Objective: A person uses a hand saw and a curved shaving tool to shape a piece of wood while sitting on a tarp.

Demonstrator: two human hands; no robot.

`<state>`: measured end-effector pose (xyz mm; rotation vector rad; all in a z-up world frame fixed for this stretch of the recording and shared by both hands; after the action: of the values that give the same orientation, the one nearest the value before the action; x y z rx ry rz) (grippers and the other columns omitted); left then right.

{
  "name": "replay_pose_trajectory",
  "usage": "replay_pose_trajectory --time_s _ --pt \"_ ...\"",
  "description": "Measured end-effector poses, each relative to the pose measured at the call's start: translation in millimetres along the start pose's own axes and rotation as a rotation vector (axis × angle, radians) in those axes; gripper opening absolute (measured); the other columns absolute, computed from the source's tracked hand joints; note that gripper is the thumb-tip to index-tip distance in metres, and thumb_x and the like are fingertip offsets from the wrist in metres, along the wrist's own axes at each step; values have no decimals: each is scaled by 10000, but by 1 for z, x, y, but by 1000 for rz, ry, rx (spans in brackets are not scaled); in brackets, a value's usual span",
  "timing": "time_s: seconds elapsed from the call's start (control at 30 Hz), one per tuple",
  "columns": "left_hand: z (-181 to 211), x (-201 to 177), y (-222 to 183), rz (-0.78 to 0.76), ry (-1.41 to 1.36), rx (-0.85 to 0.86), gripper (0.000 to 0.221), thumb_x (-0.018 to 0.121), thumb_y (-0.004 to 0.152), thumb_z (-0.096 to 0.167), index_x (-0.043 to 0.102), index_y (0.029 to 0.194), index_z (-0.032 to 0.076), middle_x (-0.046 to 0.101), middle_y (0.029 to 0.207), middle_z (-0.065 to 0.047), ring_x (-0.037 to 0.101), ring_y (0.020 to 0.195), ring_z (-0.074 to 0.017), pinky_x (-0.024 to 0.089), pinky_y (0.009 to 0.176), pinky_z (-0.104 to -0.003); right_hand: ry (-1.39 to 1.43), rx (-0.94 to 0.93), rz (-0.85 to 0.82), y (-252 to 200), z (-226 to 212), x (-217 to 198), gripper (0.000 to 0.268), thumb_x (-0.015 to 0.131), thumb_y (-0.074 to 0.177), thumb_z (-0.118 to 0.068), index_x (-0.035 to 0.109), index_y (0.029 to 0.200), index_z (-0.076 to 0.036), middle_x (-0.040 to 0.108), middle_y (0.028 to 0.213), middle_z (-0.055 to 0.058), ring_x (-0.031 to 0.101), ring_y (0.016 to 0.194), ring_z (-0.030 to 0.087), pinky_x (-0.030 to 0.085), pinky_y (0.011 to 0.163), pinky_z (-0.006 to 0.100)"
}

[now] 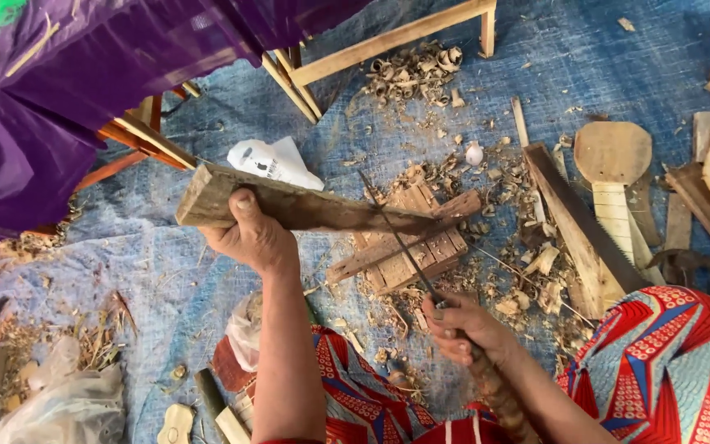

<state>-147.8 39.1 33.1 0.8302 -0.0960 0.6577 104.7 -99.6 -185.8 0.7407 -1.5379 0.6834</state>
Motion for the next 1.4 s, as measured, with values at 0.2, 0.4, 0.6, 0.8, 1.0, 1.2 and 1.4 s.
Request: replay_pose_trajectory --time_s 0.2,0.4,0.6,0.8,1.0,1.2,1.4 --pt "4 3 -4 -1 45 35 330 767 935 334 511 1001 137 515 918 55 467 793 -85 441 818 -280 -70 38 -17 -8 13 70 181 708 937 21 537 992 40 566 609 65 531 388 151 488 328 289" --pt "0 13 8 155 127 116 421 875 863 204 459 809 163 482 712 -4 382 691 -45 437 604 -319 -303 -101 389 -12 -6 -52 99 661 937 -71 601 1015 -63 456 571 41 454 322 105 409 240 290" --pt "1 14 6 115 122 159 449 887 868 224 444 809 182 460 720 -2 389 727 -34 438 643 -302 -284 -132 372 -7 0 -22 97 634 941 -27 622 1021 -80 406 554 36 427 316 110 416 238 284" --pt "13 25 10 83 173 184 380 898 858 201 523 830 147 498 723 -10 388 684 -43 451 632 -306 -285 -67 287 -1 3 -22 57 622 953 -21 613 1001 -52 449 562 56 465 319 115 450 248 303" --pt "4 16 14 85 202 212 384 887 851 205 517 842 101 485 753 -54 415 697 -108 487 626 -342 -235 -56 193 9 17 18 168 651 913 13 567 1057 -3 421 533 95 433 285 154 439 219 348" --pt "3 3 23 153 175 178 365 835 902 262 502 870 118 544 780 -46 438 702 -89 501 661 -332 -219 -82 245 17 -1 -55 55 575 983 -55 537 1016 -75 434 582 9 472 339 79 459 258 270" --pt "4 9 22 108 210 185 384 846 896 228 485 845 105 489 777 -48 414 705 -112 501 660 -348 -230 -42 176 20 13 13 107 618 947 1 549 1025 -23 442 541 65 450 294 131 431 221 312"
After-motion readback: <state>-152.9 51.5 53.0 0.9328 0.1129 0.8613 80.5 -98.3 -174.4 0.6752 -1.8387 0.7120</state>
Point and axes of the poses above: each hand's wrist, its own y-axis towards the middle knuckle, its own x-axis out of the palm, z = x × y, the point moved 2 cm from there along y, towards the middle knuckle
